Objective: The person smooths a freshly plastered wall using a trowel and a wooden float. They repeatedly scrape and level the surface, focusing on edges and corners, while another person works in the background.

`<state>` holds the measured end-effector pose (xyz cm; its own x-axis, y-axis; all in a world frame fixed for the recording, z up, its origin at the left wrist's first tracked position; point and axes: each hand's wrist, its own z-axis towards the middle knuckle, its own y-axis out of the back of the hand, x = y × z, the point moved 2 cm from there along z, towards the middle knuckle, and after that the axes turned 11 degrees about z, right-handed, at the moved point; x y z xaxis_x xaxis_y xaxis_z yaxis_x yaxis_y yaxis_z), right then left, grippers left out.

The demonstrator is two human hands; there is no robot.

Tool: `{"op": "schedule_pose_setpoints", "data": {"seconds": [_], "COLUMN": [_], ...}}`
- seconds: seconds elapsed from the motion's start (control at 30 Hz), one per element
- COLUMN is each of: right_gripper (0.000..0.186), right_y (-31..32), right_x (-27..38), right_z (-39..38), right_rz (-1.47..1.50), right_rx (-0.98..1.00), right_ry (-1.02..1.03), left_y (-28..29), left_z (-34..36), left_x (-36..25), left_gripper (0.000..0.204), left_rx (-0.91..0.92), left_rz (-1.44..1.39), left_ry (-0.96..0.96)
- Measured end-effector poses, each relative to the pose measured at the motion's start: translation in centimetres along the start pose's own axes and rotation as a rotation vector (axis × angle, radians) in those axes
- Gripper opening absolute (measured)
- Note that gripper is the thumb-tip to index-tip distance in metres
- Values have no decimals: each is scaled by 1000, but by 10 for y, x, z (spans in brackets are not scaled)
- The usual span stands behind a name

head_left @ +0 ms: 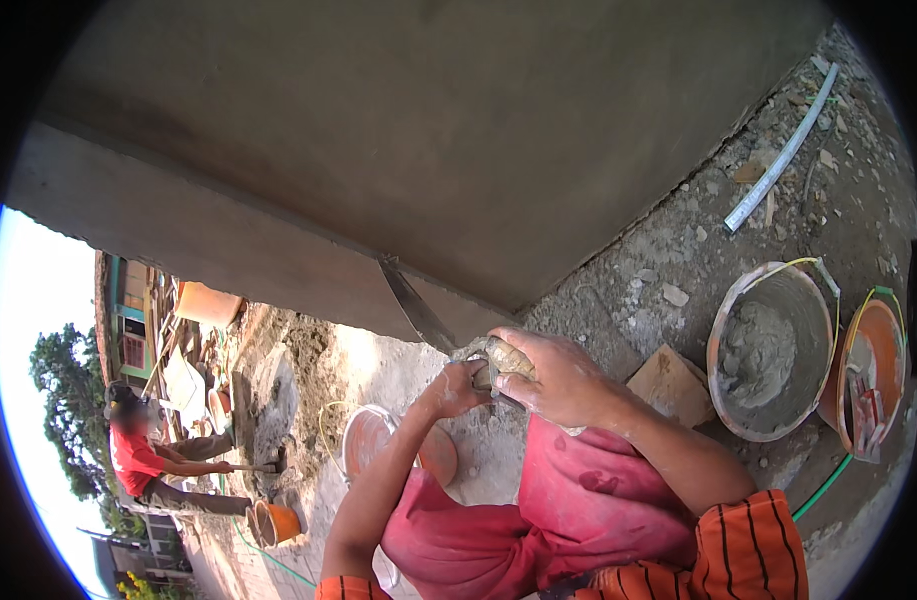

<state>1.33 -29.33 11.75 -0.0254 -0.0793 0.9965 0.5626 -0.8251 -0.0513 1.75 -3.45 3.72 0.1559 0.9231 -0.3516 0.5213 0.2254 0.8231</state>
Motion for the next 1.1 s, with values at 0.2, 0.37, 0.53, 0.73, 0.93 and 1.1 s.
{"op": "schedule_pose_setpoints", "data": {"seconds": [0.2,0.37,0.53,0.73,0.93,1.1], "right_gripper": [51,55,53,56,55,56], "right_y": [-2,3,-2,8,16,16], "right_x": [-39,-22,-29,-55,-91,-91], "right_z": [-4,-8,-5,-13,-18,-19], "right_rz": [-94,-26,-60,6,-47,-50], "right_rx": [-114,-51,-105,-30,-50,-78], "right_ry": [72,39,155,17,-30,24], "left_y": [6,15,13,-20,-30,-34], "left_z": [-4,-19,-33,-44,-48,-53], "left_x": [-4,1,15,35,30,39], "left_gripper": [41,41,43,45,42,41], "left_rx": [44,42,21,14,48,20], "left_rz": [102,71,108,21,-27,-29], "left_ry": [108,164,274,288,308,295]}}
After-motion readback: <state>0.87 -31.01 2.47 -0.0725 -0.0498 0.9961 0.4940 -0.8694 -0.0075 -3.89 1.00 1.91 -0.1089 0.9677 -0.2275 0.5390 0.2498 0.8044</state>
